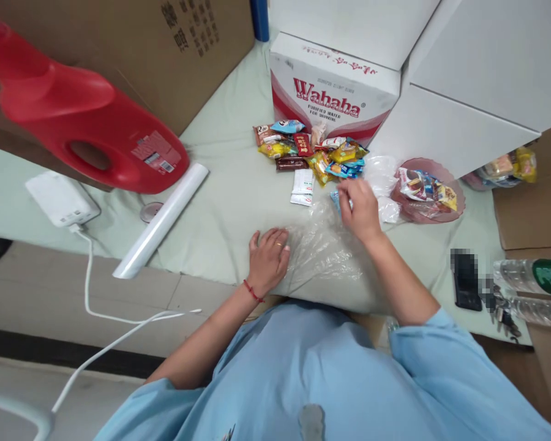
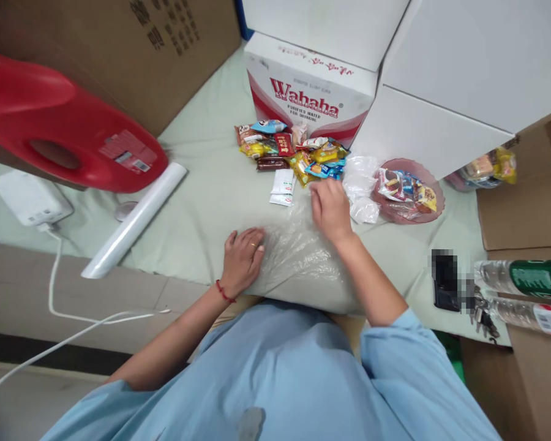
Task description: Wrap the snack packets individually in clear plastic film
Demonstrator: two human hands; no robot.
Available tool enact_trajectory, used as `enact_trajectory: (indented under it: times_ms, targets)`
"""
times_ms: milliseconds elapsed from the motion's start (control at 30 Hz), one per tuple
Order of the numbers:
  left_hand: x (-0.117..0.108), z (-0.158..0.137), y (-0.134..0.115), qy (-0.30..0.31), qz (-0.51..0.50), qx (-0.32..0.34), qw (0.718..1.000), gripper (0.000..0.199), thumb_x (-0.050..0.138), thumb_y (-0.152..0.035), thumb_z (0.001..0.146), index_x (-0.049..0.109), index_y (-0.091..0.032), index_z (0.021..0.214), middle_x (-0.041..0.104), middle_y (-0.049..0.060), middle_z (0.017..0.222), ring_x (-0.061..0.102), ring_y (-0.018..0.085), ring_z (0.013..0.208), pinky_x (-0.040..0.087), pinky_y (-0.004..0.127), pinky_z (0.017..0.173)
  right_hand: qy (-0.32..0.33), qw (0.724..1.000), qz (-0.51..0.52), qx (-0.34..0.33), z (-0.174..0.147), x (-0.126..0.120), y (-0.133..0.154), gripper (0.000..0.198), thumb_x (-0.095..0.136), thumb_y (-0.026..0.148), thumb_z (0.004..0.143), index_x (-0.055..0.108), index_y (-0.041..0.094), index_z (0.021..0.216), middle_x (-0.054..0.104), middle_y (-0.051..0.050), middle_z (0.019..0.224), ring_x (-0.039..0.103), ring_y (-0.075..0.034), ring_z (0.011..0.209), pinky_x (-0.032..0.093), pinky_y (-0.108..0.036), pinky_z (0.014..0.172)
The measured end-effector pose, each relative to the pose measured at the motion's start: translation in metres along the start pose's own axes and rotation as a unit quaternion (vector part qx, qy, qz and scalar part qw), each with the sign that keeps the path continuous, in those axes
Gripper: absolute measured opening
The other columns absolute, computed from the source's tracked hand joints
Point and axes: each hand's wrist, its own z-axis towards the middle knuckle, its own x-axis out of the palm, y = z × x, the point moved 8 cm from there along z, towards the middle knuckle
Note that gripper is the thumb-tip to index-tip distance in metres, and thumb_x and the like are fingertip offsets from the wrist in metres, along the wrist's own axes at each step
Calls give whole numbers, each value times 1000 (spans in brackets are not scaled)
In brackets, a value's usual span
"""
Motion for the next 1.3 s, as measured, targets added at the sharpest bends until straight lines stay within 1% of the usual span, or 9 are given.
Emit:
enact_trajectory:
  times_ms: [100, 267, 400, 500, 667, 800, 967, 1167, 1300]
  targets:
    - [-4, 4, -2, -20, 28, -15, 999, 33, 47, -38, 103, 70, -22, 121, 70, 11, 136, 52, 33, 136, 33, 58, 115, 83, 996, 25, -36, -66, 9, 23, 28, 43, 23, 105, 70, 20, 111, 68, -11, 101, 57, -26, 96, 51, -41, 87]
    - [-5, 18, -12, -30, 84, -14, 996, 29, 53, -37, 101, 72, -20, 114, 69, 16, 131, 53, 35, 131, 36, 57, 108, 94, 995, 41, 5, -134, 21, 25, 28, 49, 18, 102, 72, 20, 118, 68, -13, 115, 56, -27, 103, 53, -45, 94]
    - [-2, 23, -20, -65, 116, 0, 991, 25, 57, -31, 98, 73, -18, 112, 66, 20, 135, 51, 38, 132, 37, 55, 102, 115, 992, 43, 41, -150, 31, 18, 28, 52, 19, 100, 73, 21, 119, 64, -15, 126, 54, -29, 110, 54, -47, 95]
    - [6, 20, -33, -89, 109, 79, 987, 29, 52, -20, 100, 71, -24, 121, 70, 15, 134, 57, 31, 130, 35, 52, 103, 112, 991, 52, 60, -153, 34, 14, 28, 53, 19, 99, 72, 20, 120, 62, -16, 128, 52, -30, 112, 54, -49, 97]
    - [28, 20, -53, 0, 67, 211, 975, 39, 46, -14, 100, 67, -32, 128, 71, 5, 138, 55, 23, 140, 27, 53, 119, 117, 989, 64, 69, -154, 33, 15, 30, 53, 19, 98, 73, 20, 121, 62, -16, 130, 53, -31, 113, 54, -52, 100]
    - [22, 40, -31, 25, 60, 116, 991, 41, 43, -24, 103, 62, -29, 139, 64, 9, 147, 45, 30, 150, 5, 69, 125, 125, 986, 72, 89, -166, 23, 15, 33, 50, 21, 100, 71, 22, 125, 59, -17, 139, 54, -34, 119, 55, -56, 99]
    - [12, 54, 11, 10, 28, -22, 999, 41, 41, -34, 103, 64, -26, 137, 64, 9, 148, 46, 33, 147, 18, 69, 123, 128, 983, 73, 111, -198, 6, 15, 40, 50, 21, 100, 67, 27, 135, 55, -17, 147, 54, -36, 128, 54, -63, 104]
    - [13, 52, 15, -15, 19, -27, 999, 38, 45, -34, 101, 67, -22, 130, 64, 11, 147, 48, 32, 145, 24, 61, 123, 136, 982, 78, 107, -211, -26, 25, 37, 53, 23, 99, 68, 31, 132, 58, -14, 144, 57, -35, 126, 57, -60, 100]
    - [13, 52, 15, -22, 9, -28, 999, 35, 48, -32, 100, 68, -20, 126, 65, 13, 145, 51, 31, 141, 28, 56, 124, 105, 988, 58, 97, -178, -48, 35, 32, 50, 22, 101, 73, 30, 122, 70, -11, 113, 64, -30, 104, 60, -50, 90]
